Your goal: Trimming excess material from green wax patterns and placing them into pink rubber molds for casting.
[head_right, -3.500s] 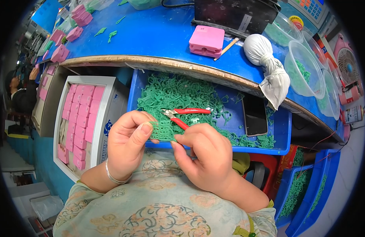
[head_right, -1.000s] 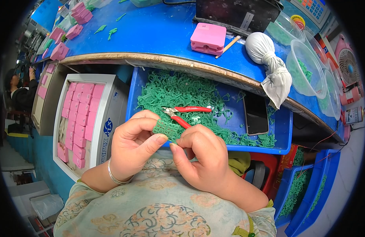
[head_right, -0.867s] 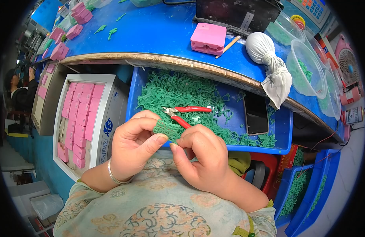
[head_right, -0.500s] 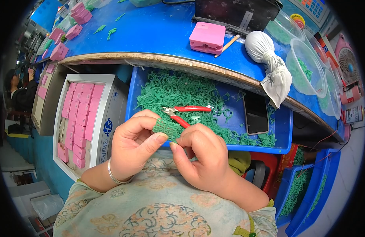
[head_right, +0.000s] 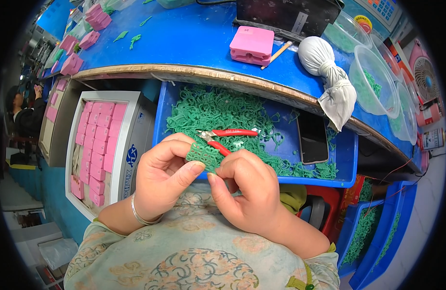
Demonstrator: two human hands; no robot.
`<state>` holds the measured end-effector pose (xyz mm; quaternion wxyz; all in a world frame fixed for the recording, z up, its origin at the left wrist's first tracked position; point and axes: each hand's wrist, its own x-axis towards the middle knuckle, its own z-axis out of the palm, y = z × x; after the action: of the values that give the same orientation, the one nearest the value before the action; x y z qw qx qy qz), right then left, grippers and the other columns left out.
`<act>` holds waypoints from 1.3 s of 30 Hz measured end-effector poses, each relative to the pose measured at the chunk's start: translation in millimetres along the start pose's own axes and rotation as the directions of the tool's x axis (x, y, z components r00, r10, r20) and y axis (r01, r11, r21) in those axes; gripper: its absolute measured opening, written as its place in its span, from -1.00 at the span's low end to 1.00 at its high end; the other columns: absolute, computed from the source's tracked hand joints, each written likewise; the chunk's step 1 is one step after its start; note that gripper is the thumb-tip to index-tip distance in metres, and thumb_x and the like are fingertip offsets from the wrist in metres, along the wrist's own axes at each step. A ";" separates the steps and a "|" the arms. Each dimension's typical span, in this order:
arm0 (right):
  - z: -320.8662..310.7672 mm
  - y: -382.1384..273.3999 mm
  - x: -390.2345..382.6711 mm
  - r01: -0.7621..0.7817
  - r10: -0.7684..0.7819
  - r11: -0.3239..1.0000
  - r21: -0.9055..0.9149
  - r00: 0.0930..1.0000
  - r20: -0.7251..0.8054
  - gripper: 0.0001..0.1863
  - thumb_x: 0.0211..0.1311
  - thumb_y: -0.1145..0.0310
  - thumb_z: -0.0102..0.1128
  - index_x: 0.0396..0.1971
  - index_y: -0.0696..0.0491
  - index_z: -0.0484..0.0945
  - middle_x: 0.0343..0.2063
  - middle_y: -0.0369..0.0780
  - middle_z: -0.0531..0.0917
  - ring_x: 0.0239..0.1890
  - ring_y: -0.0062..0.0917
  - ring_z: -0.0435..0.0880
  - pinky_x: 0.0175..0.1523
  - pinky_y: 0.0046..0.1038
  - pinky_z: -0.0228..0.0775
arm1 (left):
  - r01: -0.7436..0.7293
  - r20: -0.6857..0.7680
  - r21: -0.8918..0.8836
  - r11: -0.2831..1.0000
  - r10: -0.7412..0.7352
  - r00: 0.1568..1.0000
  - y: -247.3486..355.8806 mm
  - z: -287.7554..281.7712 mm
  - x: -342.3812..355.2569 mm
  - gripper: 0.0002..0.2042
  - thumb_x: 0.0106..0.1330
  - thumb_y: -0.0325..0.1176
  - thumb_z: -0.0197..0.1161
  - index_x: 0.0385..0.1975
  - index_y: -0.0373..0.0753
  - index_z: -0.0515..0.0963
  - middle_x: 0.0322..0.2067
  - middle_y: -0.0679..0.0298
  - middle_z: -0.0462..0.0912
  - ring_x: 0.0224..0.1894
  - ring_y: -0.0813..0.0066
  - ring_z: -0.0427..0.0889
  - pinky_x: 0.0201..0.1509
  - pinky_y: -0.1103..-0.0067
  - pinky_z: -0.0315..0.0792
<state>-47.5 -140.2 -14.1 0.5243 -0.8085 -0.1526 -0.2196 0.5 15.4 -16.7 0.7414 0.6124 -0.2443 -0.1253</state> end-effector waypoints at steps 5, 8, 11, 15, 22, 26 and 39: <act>1.2 1.4 -0.1 -0.017 0.017 1.000 0.017 1.000 -0.004 -0.85 -0.14 0.63 0.21 -0.58 0.17 0.39 -0.65 -0.24 0.42 -0.74 -0.62 0.34 -0.66 -0.61 0.14 | 0.026 0.002 -0.024 0.999 -0.026 1.000 -1.6 -1.6 0.7 -0.86 0.10 -0.62 0.21 -0.39 -0.37 0.40 -0.39 0.31 0.36 -0.43 0.68 0.30 -0.34 0.71 0.25; 0.5 1.7 -0.3 -0.014 0.014 1.000 0.026 1.000 0.001 -0.85 -0.13 0.63 0.20 -0.58 0.17 0.39 -0.64 -0.23 0.42 -0.74 -0.62 0.35 -0.66 -0.61 0.15 | 0.071 0.000 -0.076 0.995 -0.071 0.997 -1.9 -0.5 0.1 -0.85 0.10 -0.62 0.21 -0.36 -0.38 0.39 -0.37 0.31 0.35 -0.42 0.68 0.29 -0.33 0.72 0.24; -0.6 1.2 0.3 -0.005 0.005 1.000 0.028 1.000 -0.002 -0.86 -0.11 0.63 0.19 -0.57 0.17 0.39 -0.62 -0.23 0.43 -0.73 -0.64 0.35 -0.65 -0.62 0.17 | 0.079 -0.003 -0.106 0.991 -0.080 0.997 -3.3 2.2 -1.7 -0.81 0.10 -0.60 0.22 -0.30 -0.39 0.39 -0.37 0.32 0.35 -0.43 0.69 0.30 -0.34 0.72 0.25; -1.4 1.4 -1.1 -0.001 0.001 1.000 0.031 1.000 -0.004 -0.86 -0.09 0.64 0.17 -0.55 0.18 0.39 -0.60 -0.22 0.43 -0.72 -0.65 0.36 -0.65 -0.63 0.18 | 0.126 0.056 -0.056 0.990 -0.123 0.991 -3.4 1.4 -2.6 -0.87 0.12 -0.57 0.22 -0.35 -0.39 0.45 -0.37 0.31 0.37 -0.39 0.69 0.38 -0.34 0.70 0.30; -0.3 2.4 -2.6 -0.011 0.011 0.999 0.039 1.000 -0.005 -0.86 -0.10 0.63 0.19 -0.55 0.17 0.39 -0.59 -0.23 0.43 -0.72 -0.66 0.35 -0.64 -0.64 0.18 | 0.138 0.053 -0.035 0.990 -0.136 0.989 -0.7 3.8 -2.5 -0.96 0.17 -0.56 0.17 -0.46 -0.38 0.46 -0.39 0.30 0.37 -0.41 0.71 0.36 -0.35 0.72 0.30; 0.8 2.0 -2.6 -0.020 0.020 0.999 0.045 1.000 -0.003 -0.85 -0.13 0.64 0.18 -0.54 0.16 0.39 -0.59 -0.23 0.44 -0.72 -0.67 0.34 -0.65 -0.64 0.16 | 0.166 0.040 -0.080 0.983 -0.163 0.986 -1.8 4.7 -3.6 -0.93 0.19 -0.56 0.16 -0.48 -0.38 0.41 -0.40 0.33 0.34 -0.43 0.73 0.32 -0.36 0.73 0.29; 0.7 1.9 -2.3 -0.020 0.019 0.999 0.043 1.000 0.007 -0.83 -0.16 0.64 0.20 -0.54 0.15 0.40 -0.60 -0.24 0.44 -0.73 -0.68 0.32 -0.66 -0.64 0.15 | 0.194 0.029 -0.152 0.969 -0.192 0.981 -0.4 6.2 -4.0 -0.91 0.21 -0.55 0.14 -0.49 -0.36 0.39 -0.41 0.36 0.29 -0.42 0.75 0.30 -0.37 0.75 0.27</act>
<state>-48.4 -140.3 -17.0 0.5433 -0.7991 -0.1511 -0.2085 -6.1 12.0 -17.1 0.7692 0.5730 -0.1783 -0.2196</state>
